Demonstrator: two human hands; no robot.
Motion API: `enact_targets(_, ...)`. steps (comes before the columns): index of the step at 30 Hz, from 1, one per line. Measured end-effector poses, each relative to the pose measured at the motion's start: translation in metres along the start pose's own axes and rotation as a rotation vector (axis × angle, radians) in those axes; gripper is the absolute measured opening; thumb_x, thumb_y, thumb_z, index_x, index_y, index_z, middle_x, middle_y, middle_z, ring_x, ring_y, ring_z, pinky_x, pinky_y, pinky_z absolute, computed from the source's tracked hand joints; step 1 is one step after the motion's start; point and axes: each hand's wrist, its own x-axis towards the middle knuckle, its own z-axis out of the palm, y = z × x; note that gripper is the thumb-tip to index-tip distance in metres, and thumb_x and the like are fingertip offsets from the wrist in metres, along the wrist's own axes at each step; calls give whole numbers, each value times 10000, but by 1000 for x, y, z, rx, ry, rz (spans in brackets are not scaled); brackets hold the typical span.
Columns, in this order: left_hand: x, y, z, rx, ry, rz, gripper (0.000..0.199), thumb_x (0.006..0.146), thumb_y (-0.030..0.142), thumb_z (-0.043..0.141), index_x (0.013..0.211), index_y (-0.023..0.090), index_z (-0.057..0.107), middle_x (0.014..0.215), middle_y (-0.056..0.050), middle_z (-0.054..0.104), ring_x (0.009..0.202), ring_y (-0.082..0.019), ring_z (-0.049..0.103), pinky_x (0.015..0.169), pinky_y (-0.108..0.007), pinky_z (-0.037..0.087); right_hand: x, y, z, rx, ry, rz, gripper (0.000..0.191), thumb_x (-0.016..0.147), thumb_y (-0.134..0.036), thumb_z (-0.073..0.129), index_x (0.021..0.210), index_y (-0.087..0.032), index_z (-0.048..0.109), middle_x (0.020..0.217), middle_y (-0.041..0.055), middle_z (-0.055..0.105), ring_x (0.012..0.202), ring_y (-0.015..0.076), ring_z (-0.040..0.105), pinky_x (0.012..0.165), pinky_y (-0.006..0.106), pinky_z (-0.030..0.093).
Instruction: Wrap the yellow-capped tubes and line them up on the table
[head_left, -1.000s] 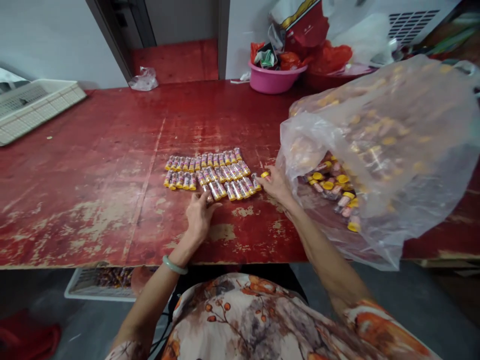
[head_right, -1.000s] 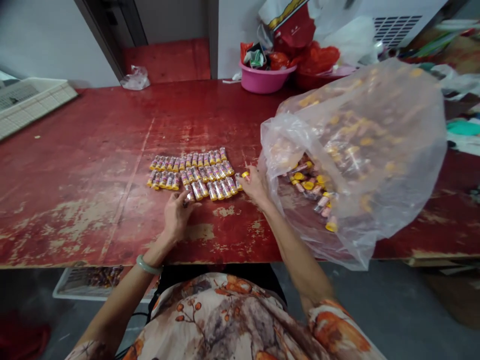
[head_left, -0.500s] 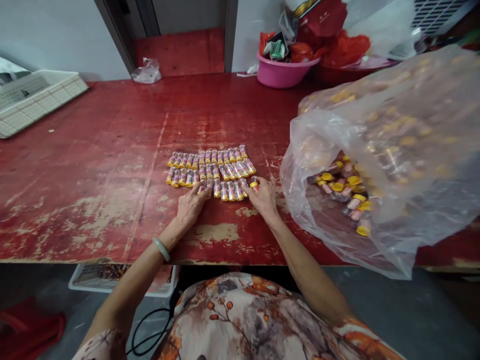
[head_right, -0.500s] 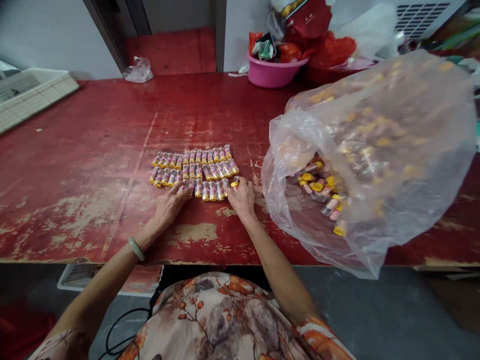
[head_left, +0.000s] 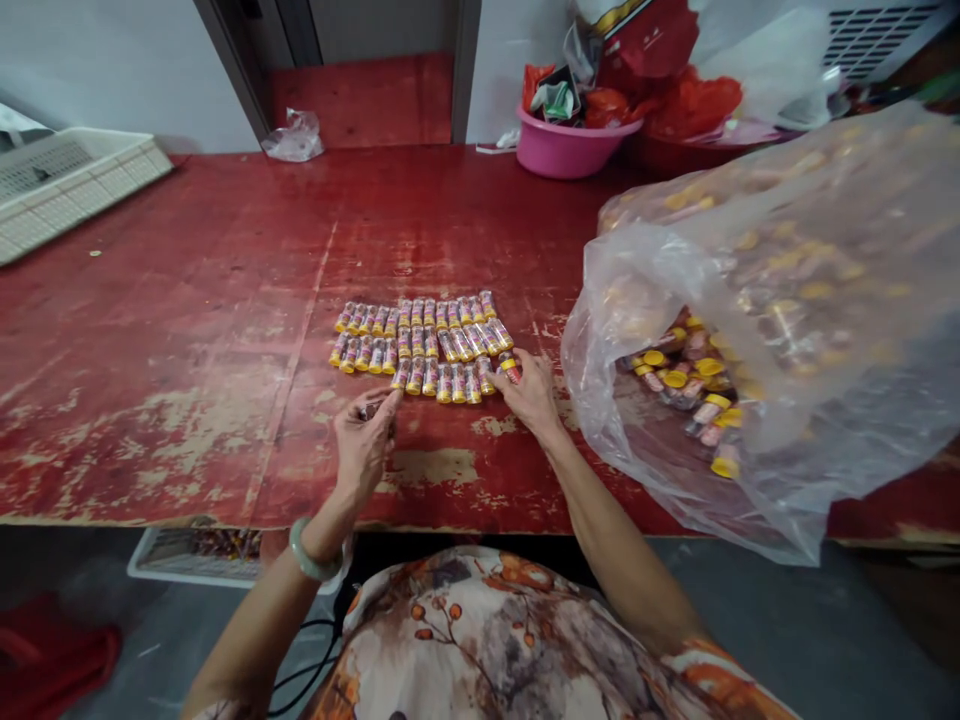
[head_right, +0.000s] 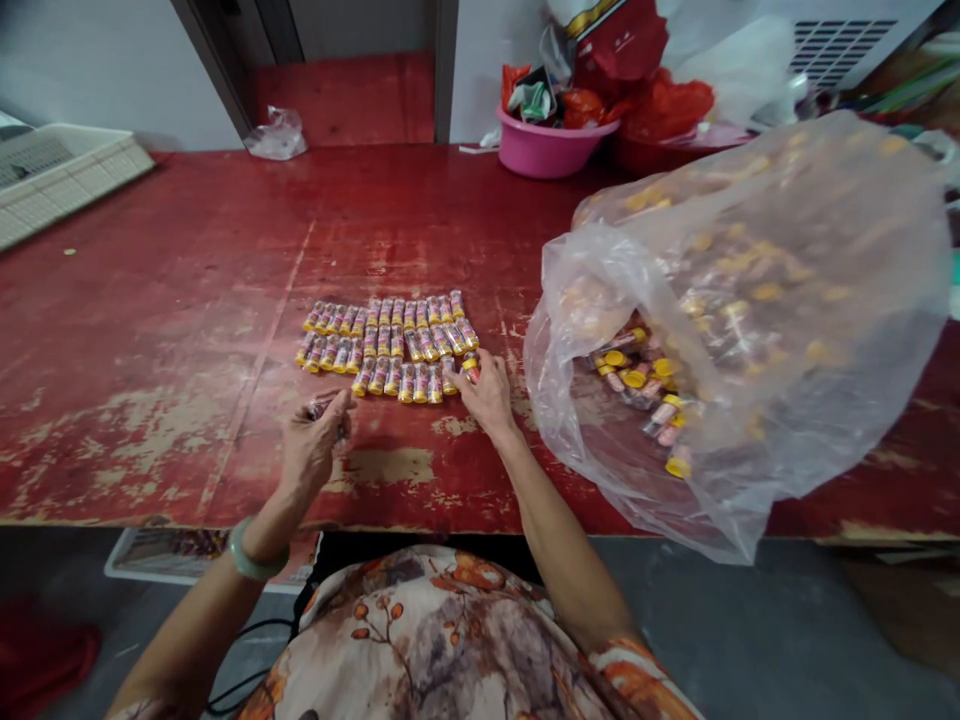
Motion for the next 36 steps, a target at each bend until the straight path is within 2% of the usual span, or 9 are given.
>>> enact_targets(3,-28,6,8,-448,-13,-530,355,746,455,713,819,114,648,681,-38,614,502,-92,535,461,-201,456,0,8,-4,82,27,15,581,713,-545,616,1117,-129,586,1024,138,590,953,275,547,897,437,437)
enact_targets(5,-42,5,12,-642,-4,-707,191,787,297,667,795,109,633,734,-64,643,607,-126,614,582,-240,542,-2,10,-7,97,31,24,530,708,-508,610,1081,-132,601,1005,127,599,915,264,562,873,428,448)
enact_targets(7,-53,1,15,-734,-35,-767,73,777,150,616,830,102,631,825,-96,675,757,-187,669,740,-335,582,-4,11,-9,101,19,22,484,698,-461,609,1056,-136,614,999,120,605,894,254,570,860,414,454)
enact_targets(12,-64,-6,20,-709,-190,-720,229,752,101,663,977,101,621,964,-121,689,773,-234,687,738,-395,590,4,10,-10,130,-6,42,459,647,-402,619,1013,-125,632,979,120,624,920,265,567,866,428,448)
enact_targets(21,-66,2,18,-749,-273,-573,304,686,95,752,971,94,647,1001,-131,695,857,-250,689,804,-383,575,15,0,-27,260,-87,72,475,579,-366,642,994,-135,637,891,65,642,776,213,581,741,366,476)
enact_targets(24,-69,0,16,-723,-269,-548,313,648,165,816,914,92,666,926,-113,704,794,-217,689,752,-329,574,-7,-16,-39,500,-96,188,415,599,-384,680,949,-169,622,790,15,584,612,143,503,542,278,417)
enact_targets(28,-69,-2,16,-672,-207,-544,375,530,212,886,806,86,665,751,-75,681,669,-184,663,654,-281,553,-56,-51,-46,998,-393,392,244,613,-327,728,775,-189,608,710,-18,523,501,81,399,430,220,303)
enact_targets(32,-70,-2,16,-682,-120,-537,449,428,196,915,800,102,681,710,-33,670,592,-144,620,620,-267,536,-94,-82,-37,990,-579,388,255,601,-282,774,787,-179,631,786,4,600,539,97,479,488,249,398)
enact_targets(36,-72,-1,14,-671,-90,-538,430,410,199,918,755,79,693,703,-61,680,589,-140,611,601,-242,512,-107,-94,-23,872,-572,338,311,569,-252,813,807,-194,622,720,-26,601,594,112,498,517,230,408)
